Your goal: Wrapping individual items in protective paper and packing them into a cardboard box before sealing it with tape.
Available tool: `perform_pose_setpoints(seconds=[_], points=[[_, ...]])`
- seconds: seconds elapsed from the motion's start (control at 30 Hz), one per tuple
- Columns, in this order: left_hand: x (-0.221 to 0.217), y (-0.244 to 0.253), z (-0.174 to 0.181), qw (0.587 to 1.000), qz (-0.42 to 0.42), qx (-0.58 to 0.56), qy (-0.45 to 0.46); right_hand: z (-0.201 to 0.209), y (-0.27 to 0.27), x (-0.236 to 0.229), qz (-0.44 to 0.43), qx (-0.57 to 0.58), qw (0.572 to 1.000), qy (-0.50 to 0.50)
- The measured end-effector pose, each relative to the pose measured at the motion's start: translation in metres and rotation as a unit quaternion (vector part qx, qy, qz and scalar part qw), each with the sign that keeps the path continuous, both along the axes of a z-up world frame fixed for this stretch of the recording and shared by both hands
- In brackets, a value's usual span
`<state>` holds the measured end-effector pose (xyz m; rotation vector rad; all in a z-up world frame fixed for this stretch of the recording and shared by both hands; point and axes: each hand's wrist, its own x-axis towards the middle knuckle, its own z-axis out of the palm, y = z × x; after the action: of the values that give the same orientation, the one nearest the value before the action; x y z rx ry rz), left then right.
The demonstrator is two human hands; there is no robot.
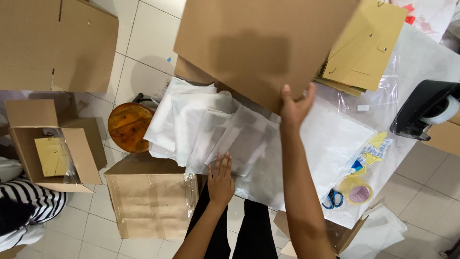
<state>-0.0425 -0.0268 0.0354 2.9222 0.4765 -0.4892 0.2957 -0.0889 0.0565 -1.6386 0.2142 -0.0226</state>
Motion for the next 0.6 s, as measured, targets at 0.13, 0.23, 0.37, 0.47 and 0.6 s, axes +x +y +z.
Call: perform_pose_setpoints(seconds=[0.13,0.23,0.37,0.47,0.6], points=[[0.006,0.002,0.004,1.0,0.009,-0.001,0.001,0.043,-0.051,-0.021,-0.028,0.041,0.999,-0.01],[0.01,0.003,0.018,0.999,0.025,-0.026,-0.022,0.122,-0.078,-0.051,-0.027,0.046,0.997,0.059],[0.021,0.01,0.026,0.992,0.049,-0.11,-0.03,0.17,-0.133,-0.095,-0.077,-0.069,0.988,0.114],[0.016,0.01,0.013,0.989,0.06,-0.136,-0.024,0.235,-0.147,-0.126,-0.097,-0.112,0.979,0.139],[0.016,0.023,0.005,0.967,0.097,-0.235,0.023,0.297,-0.161,-0.159,-0.11,-0.228,0.945,0.209]])
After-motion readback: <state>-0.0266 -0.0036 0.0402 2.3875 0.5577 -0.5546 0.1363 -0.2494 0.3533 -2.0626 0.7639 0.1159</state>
